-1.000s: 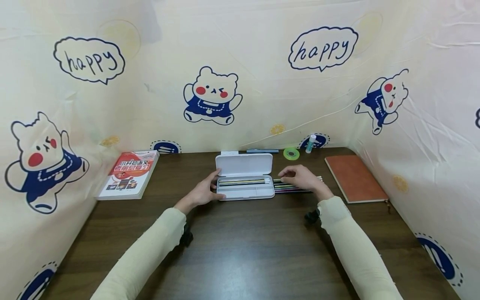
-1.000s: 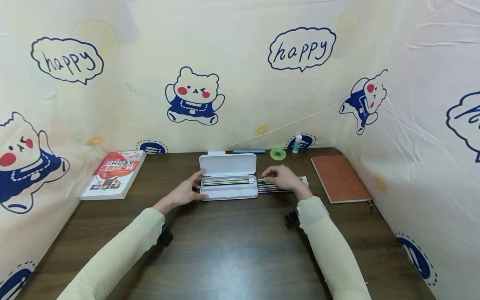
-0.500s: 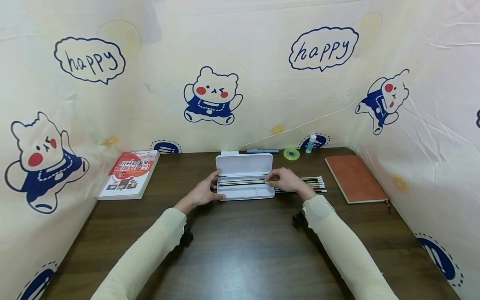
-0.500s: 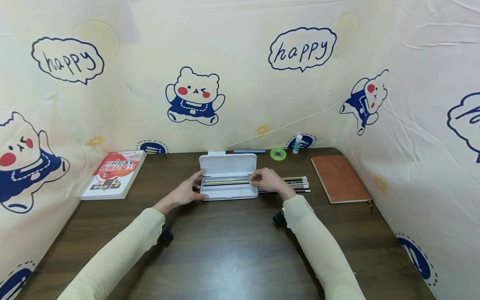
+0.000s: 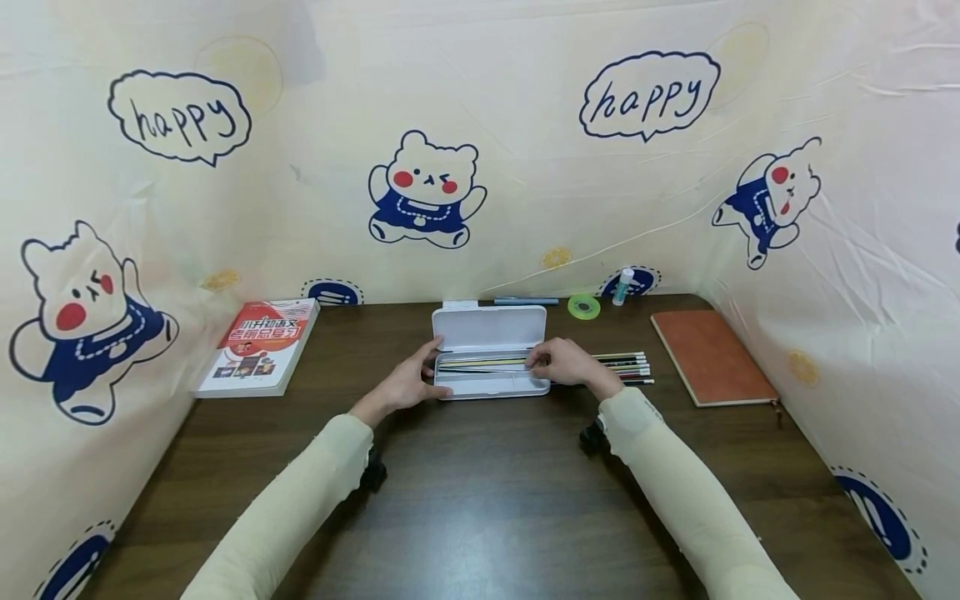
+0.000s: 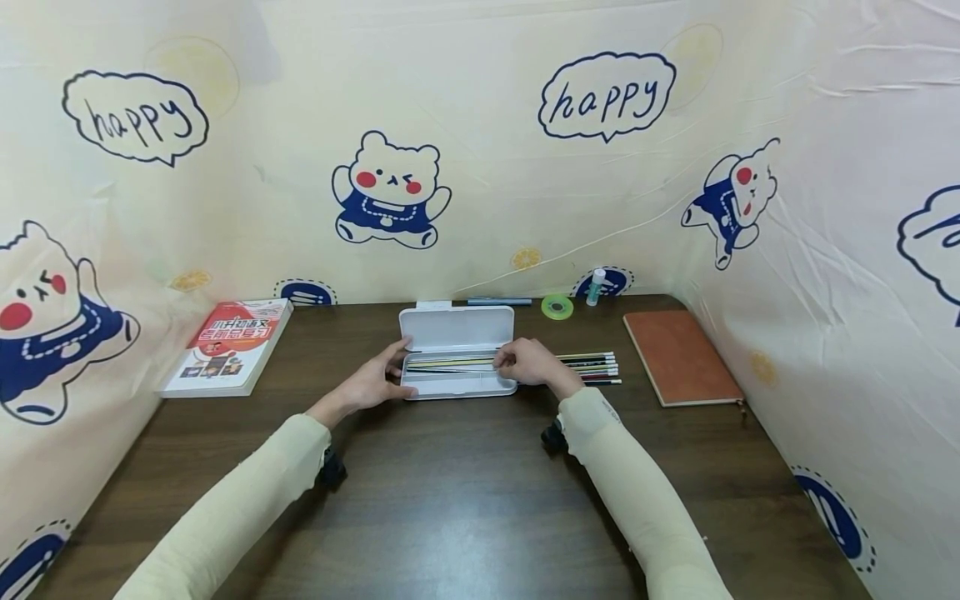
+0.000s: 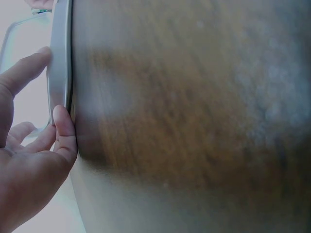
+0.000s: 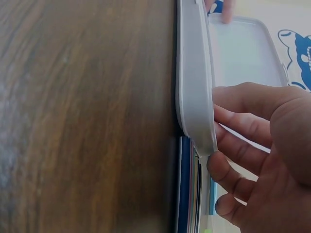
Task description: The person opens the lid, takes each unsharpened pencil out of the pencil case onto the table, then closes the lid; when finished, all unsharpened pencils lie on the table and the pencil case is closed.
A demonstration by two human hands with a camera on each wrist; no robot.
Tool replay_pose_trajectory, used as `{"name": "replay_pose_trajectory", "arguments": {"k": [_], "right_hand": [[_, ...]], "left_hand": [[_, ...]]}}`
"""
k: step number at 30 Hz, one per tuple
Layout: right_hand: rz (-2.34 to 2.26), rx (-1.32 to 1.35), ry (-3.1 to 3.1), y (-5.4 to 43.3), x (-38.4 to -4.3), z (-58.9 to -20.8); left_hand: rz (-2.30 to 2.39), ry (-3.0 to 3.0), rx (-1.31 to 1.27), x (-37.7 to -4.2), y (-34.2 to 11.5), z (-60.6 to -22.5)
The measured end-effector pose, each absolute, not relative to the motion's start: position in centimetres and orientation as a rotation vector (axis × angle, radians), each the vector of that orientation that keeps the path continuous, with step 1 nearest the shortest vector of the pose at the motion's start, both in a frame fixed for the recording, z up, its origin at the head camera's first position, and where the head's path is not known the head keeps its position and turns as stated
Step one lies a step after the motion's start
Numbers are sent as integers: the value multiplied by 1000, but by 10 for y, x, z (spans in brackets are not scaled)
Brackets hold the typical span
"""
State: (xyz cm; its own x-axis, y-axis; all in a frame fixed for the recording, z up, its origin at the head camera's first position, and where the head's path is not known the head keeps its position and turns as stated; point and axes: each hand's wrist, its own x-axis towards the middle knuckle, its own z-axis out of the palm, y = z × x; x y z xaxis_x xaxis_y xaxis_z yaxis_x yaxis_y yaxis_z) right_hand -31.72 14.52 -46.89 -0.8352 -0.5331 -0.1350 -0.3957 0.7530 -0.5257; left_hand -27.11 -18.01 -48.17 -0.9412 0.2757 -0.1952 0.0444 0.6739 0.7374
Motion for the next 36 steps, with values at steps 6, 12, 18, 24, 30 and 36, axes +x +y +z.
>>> {"name": "replay_pose_trajectory", "arguments": {"k": [6, 12, 18, 24, 30, 36], "right_hand": [[-684, -759, 2656, 143, -316, -467], [-626, -799, 2680, 142, -318, -467], [-638, -756, 2668, 140, -317, -465], [-648, -750, 2671, 140, -318, -466], [-716, -703, 2676, 139, -319, -468], [-814, -695, 2684, 141, -319, -469]], "left_hand": [[1130, 2602, 254, -271, -180, -482], [1133, 2603, 261, -272, -180, -482], [1130, 2599, 257, -270, -180, -481], [1141, 2594, 255, -270, -180, -481], [1143, 2592, 249, -271, -181, -483], [1144, 2597, 248, -270, -180, -483]]}}
